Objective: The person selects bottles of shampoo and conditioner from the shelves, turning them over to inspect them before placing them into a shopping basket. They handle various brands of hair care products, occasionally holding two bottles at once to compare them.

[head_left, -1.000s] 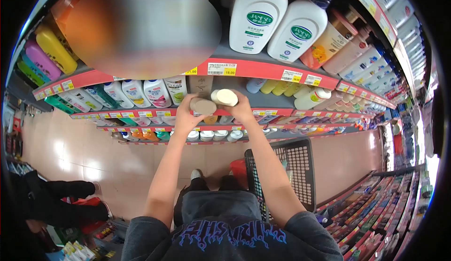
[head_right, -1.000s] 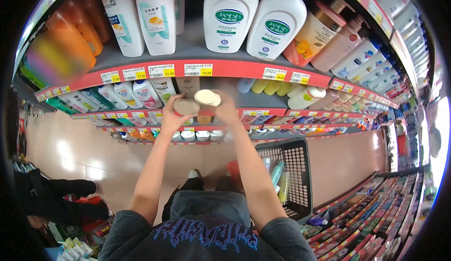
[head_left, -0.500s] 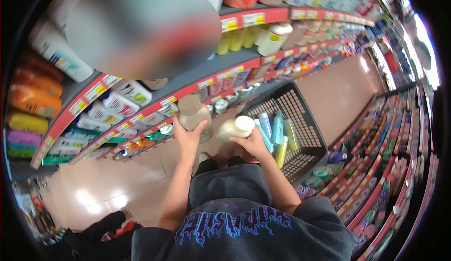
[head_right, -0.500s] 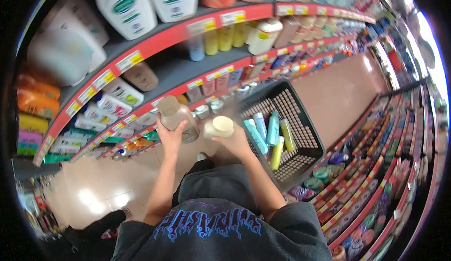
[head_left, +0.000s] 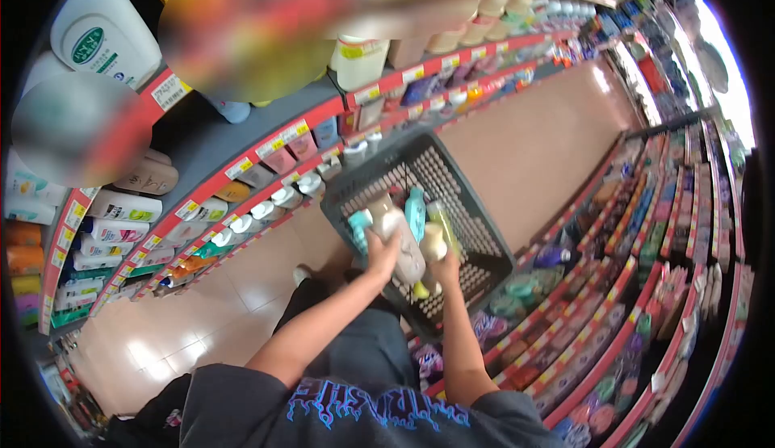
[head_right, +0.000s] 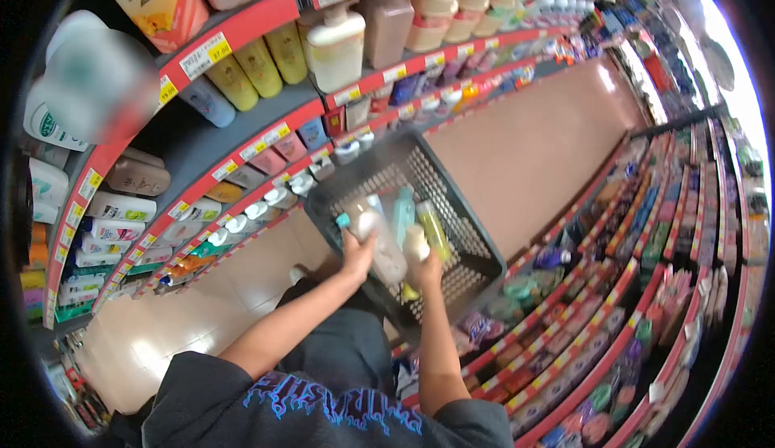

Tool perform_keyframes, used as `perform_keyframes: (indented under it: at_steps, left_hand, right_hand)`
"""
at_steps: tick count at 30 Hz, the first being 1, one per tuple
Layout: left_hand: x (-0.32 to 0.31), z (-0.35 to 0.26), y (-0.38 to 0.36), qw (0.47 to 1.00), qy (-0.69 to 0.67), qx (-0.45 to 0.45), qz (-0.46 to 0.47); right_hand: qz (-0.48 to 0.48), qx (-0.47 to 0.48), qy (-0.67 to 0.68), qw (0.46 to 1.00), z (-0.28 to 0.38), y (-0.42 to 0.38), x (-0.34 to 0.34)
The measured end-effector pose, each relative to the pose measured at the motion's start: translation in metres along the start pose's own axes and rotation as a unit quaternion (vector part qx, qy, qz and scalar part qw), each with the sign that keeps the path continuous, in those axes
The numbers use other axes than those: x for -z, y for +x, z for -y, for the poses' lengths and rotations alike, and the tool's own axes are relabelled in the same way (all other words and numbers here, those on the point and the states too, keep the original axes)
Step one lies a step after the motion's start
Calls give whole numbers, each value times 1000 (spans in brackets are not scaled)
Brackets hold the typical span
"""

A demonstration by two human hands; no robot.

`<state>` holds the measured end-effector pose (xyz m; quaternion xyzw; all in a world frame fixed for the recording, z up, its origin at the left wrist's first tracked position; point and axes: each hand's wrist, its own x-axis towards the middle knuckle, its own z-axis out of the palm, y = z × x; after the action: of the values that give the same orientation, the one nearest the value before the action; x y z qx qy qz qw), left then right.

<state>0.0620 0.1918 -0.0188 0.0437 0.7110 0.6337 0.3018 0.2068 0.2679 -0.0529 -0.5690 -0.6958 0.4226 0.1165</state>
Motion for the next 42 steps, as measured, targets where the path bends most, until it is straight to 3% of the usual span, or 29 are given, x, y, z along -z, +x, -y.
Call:
perform_keyframes:
  at_steps: [1, 2, 3, 5, 6, 7, 9, 12, 13, 15, 17, 19, 21, 23, 25, 27, 28, 29, 30, 31, 33, 34, 35, 36, 37, 40, 42]
  left_hand:
    - [-14, 52, 14, 999, 26, 13, 19]
    - [-25, 78, 18, 999, 25, 39, 16]
    - [-34, 107, 23, 990, 140, 9, -29]
    - [-38, 139, 30, 971, 228, 68, -26]
    - [-36, 160, 39, 954, 276, 115, 29]
    - [-32, 187, 46, 944, 298, 142, 19]
    - [-27, 166, 41, 911, 275, 300, -63]
    - [-25, 178, 53, 898, 229, 376, -19]
    - [-26, 162, 50, 896, 226, 382, -5]
    - [-31, 182, 48, 909, 343, 236, -23]
    - [-6, 84, 40, 941, 120, 311, 55]
    - [17, 51, 45, 931, -7, 325, 166]
    - [43, 60, 54, 926, -130, 295, 199]
    - [102, 42, 60, 893, -284, 231, 261]
    - [164, 37, 70, 914, -284, 203, 208]
    - [228, 34, 76, 957, -223, 180, 52]
    - [263, 27, 74, 966, -209, 150, -19]
    - [299, 18, 74, 970, -194, 119, -89]
    - [336, 16, 71, 970, -194, 64, -129]
    - [368, 11, 71, 967, -193, 9, -167]
    - [414, -38, 58, 945, -210, -15, -252]
    - [435, -56, 54, 940, -183, -76, -279]
    - [452, -70, 48, 931, -153, -133, -304]
    - [467, -83, 47, 919, -134, -174, -327]
    - [480, -97, 50, 904, -115, -218, -349]
    - [516, -145, 55, 846, 77, -380, -367]
    - [524, -179, 51, 819, 150, -422, -358]
  right_hand:
    - [-28, 31, -82, 996, -36, 13, -19]
    - [14, 9, -75, 997, -50, 17, -25]
    - [57, -13, -73, 996, -61, 20, -28]
    - [147, -148, -205, 956, -73, 21, -39]
    - [186, -132, -182, 957, -121, 27, -56]
    - [225, -119, -158, 954, -160, 38, -76]
    - [206, -147, -201, 947, -127, 28, -74]
    - [206, -146, -252, 934, -110, 22, -75]
    - [210, -138, -265, 931, -125, 22, -79]
    - [144, -135, -166, 966, -134, 23, -87]
    - [30, -103, -75, 991, -124, 22, -92]
    - [-19, -79, -126, 989, -117, 32, -95]
    - [-80, -23, -163, 983, -109, 40, -101]
    - [-160, 56, -144, 975, -37, 33, -101]
    - [-173, 123, -142, 967, 25, 30, -106]
    - [-201, 198, -71, 957, 85, 23, -132]
    - [-189, 257, -9, 948, 107, 25, -149]
    - [-79, 252, 196, 944, 132, 21, -169]
    - [-68, 297, 47, 951, 181, -4, -172]
    - [-62, 329, 60, 940, 213, -18, -194]
    - [17, 375, 91, 922, 273, -49, -228]
    - [72, 426, 128, 893, 297, -59, -246]
    - [62, 478, 104, 870, 323, -78, -261]
    - [118, 444, 136, 878, 343, -93, -279]
    - [125, 483, 139, 856, 372, -115, -285]
    - [135, 570, 179, 790, 436, -158, -303]
    - [133, 598, 155, 775, 469, -180, -306]
